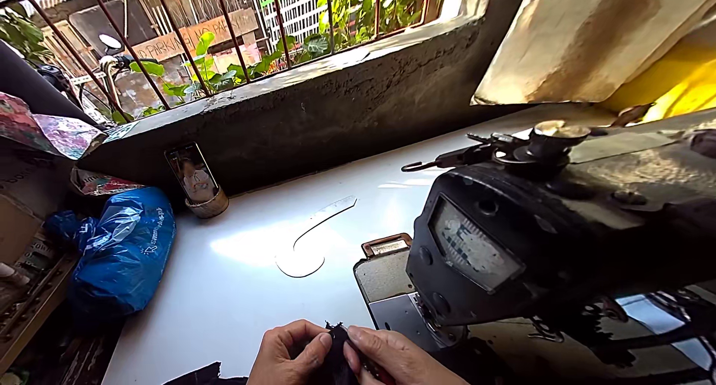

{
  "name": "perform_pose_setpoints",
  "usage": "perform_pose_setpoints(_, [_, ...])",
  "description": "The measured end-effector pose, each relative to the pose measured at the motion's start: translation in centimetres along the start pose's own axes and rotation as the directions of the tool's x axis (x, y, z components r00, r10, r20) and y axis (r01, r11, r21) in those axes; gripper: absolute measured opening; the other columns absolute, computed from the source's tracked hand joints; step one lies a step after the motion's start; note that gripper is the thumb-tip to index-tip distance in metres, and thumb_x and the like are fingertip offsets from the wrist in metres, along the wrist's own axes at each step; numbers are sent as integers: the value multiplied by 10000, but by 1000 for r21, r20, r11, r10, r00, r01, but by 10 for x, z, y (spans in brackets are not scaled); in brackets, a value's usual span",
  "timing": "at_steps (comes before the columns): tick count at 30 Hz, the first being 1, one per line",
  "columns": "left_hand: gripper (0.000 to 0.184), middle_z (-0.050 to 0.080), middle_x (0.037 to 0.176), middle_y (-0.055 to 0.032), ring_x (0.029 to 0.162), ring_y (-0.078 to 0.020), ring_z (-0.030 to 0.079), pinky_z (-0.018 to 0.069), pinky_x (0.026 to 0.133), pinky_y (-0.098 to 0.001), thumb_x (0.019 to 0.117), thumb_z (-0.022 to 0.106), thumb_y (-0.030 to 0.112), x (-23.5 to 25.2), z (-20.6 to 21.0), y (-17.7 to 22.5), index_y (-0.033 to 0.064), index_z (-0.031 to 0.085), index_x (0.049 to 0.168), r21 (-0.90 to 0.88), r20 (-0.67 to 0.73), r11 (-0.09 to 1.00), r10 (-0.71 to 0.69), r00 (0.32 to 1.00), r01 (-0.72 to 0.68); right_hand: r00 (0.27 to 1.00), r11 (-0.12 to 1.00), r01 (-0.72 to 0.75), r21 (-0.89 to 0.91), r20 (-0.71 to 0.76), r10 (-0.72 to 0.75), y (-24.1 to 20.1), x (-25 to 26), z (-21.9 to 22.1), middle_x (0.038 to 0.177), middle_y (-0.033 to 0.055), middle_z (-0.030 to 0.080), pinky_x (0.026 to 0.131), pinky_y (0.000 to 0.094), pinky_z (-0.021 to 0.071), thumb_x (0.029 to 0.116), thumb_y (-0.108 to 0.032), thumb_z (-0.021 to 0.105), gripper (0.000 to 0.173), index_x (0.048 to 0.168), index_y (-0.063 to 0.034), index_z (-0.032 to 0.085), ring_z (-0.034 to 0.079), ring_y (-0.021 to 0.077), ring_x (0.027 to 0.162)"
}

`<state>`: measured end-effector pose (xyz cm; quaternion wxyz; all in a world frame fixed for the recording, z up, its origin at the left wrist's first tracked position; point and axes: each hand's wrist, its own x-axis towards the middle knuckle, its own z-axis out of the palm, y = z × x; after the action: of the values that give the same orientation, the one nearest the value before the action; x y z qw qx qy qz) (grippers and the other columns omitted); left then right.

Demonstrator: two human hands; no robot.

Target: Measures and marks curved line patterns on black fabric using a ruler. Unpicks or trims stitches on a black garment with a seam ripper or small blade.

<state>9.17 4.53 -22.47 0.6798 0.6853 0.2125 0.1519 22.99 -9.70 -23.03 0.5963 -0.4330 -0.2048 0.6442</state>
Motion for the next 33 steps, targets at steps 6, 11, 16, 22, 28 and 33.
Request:
perform_pose_setpoints(6, [189,744,829,4,744,-46,704,592,718,-225,999,530,-10,1,0,3,4,715,1034,-82,-13,993,-88,996,86,997,1000,-3,2,77,3,-4,-1,-4,562,-82,474,393,150,351,1127,-301,196,425,946,-141,546,392,-3,400])
perform_pose_setpoints(11, [179,742,817,16,739,-37,700,587,715,-219,989,547,-5,1,-1,2,20,723,1007,-97,-2,991,-95,996,94,996,1000,-17,-17,88,18,-3,0,-5,567,-80,467,396,156,358,1124,-307,205,416,953,-143,547,391,4,400])
perform_pose_setpoints(16, [187,748,830,17,753,-34,704,588,729,-220,987,547,-14,1,-2,0,22,730,1005,-86,13,993,-75,997,76,995,999,-24,-30,98,27,-1,2,-8,571,-84,489,400,149,365,1127,-310,222,407,964,-144,557,404,-5,404])
perform_pose_setpoints(22, [198,751,818,-2,739,-46,708,593,717,-224,994,537,-19,0,0,3,14,732,993,-99,-27,991,-97,995,94,994,999,-35,-20,105,37,0,3,-9,571,-85,471,402,146,367,1125,-308,234,389,964,-145,549,401,-6,404])
perform_pose_setpoints(28, [179,744,810,16,739,-38,703,588,716,-218,979,550,-38,-1,2,1,13,719,1007,-91,-16,993,-73,997,71,995,999,-29,-17,95,31,1,2,-8,574,-84,485,400,146,358,1128,-311,229,395,962,-147,549,394,-7,403])
perform_pose_setpoints(33, [176,744,808,10,730,-39,702,590,713,-220,982,551,-38,-2,5,1,4,718,1015,-94,-54,993,-70,996,65,997,1000,-26,-7,77,27,0,2,-6,571,-80,484,399,149,353,1130,-310,230,399,963,-142,550,392,-5,402])
